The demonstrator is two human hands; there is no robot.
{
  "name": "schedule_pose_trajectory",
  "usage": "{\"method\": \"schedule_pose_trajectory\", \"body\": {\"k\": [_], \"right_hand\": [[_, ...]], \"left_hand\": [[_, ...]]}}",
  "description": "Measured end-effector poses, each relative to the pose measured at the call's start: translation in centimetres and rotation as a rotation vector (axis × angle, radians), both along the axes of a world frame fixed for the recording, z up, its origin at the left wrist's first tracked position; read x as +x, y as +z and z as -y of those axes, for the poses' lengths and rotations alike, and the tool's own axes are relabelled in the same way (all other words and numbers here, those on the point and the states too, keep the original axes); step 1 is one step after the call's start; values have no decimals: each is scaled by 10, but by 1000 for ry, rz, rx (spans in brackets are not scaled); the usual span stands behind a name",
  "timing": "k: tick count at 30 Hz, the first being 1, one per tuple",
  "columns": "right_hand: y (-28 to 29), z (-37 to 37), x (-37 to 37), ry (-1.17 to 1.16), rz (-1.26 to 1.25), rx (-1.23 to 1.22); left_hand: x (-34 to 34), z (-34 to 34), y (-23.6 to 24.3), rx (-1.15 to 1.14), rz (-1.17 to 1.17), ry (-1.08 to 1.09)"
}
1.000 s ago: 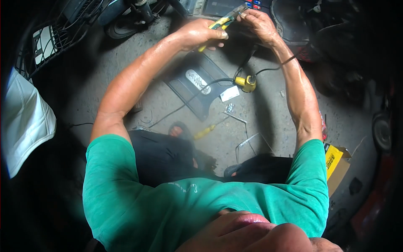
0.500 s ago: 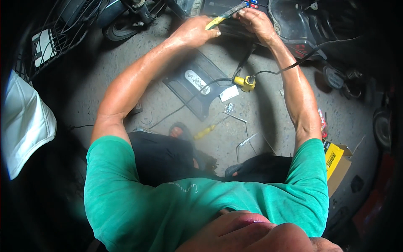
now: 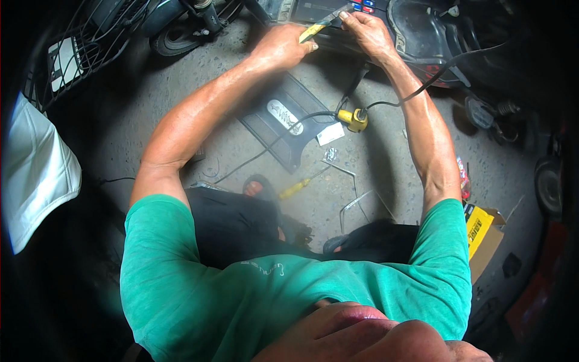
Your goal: The person uses pliers to strip insulation from wires and then twists a wire connector onto the exposed ends of the wires.
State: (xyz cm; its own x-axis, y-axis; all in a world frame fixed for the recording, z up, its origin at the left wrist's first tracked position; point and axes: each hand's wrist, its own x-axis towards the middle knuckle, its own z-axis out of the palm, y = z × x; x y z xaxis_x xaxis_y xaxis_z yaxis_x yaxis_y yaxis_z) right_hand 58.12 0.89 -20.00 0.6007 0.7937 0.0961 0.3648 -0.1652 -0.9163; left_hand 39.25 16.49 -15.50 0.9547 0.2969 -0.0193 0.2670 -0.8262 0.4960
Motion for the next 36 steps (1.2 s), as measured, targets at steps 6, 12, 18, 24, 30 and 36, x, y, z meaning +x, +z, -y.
{"method": "schedule_pose_trajectory", "body": {"k": [6,12,18,24,30,36], "right_hand": [[-17,-3,13,-125,73,-70],[13,2,-3,-23,-626,351],[13,17,-4,48,-617,300],[18,34,6,88,-361,247],[62,53,21,-12,62,-67],[69,76,21,-81,408,-280]], "left_hand": [[0,-24,0,120,171,186],[-21,-39,28,-297,-7,30],[-41,-45,26,-916,-129,-337],[-47,-31,22,-468,-351,-600],[-58,-52,18,-744,-399,-375],[-54,-24,3,-145,-687,-606]]}}
